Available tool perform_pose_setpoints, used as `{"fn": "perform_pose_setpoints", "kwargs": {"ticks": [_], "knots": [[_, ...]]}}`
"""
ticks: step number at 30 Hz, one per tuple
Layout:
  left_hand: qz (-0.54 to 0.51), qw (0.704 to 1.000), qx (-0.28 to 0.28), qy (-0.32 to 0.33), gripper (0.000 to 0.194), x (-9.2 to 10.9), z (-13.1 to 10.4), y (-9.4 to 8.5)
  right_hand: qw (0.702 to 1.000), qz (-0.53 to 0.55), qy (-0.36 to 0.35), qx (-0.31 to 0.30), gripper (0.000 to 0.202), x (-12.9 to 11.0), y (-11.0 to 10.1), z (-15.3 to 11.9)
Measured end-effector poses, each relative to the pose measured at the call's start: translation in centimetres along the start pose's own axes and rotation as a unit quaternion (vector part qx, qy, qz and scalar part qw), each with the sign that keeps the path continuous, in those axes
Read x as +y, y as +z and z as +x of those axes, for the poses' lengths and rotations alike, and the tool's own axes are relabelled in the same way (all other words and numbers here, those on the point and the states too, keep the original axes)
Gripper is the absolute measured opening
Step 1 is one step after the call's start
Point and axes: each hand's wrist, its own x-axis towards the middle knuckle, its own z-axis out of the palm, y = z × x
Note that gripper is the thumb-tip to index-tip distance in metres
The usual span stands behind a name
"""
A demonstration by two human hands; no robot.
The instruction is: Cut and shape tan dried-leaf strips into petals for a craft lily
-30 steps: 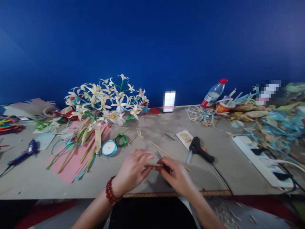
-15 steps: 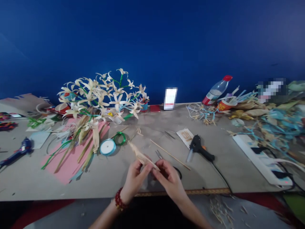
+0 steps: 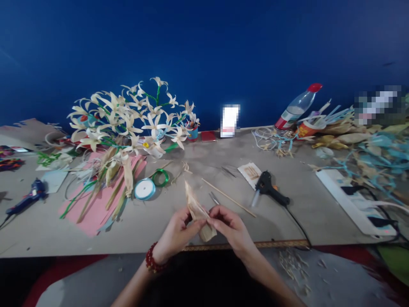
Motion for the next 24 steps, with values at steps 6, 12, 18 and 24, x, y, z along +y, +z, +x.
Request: {"fn": "perform_pose_setpoints", "kwargs": {"ticks": [6,12,18,24], "knots": [[-0.024,0.999,0.040,-0.018,0.029,0.00,-0.09,-0.28,1.000,0.006,-0.010,0.025,0.019,-0.23,-0.68,-0.07],[-0.015,1.000,0.008,-0.011,0.025,0.41,-0.25,-0.06,0.996,-0.074,-0.030,-0.040,0.020,-0.55,-0.42,0.40],[-0.047,0.999,-0.015,-0.003,0.022,0.36,-0.36,0.08,0.997,-0.066,-0.007,-0.025,0.019,-0.30,-0.22,0.47],[-0.018,1.000,-0.010,-0.005,0.019,0.06,-0.41,-0.09,0.995,-0.089,-0.017,-0.032,0.017,-0.40,-0.39,0.40]]}}
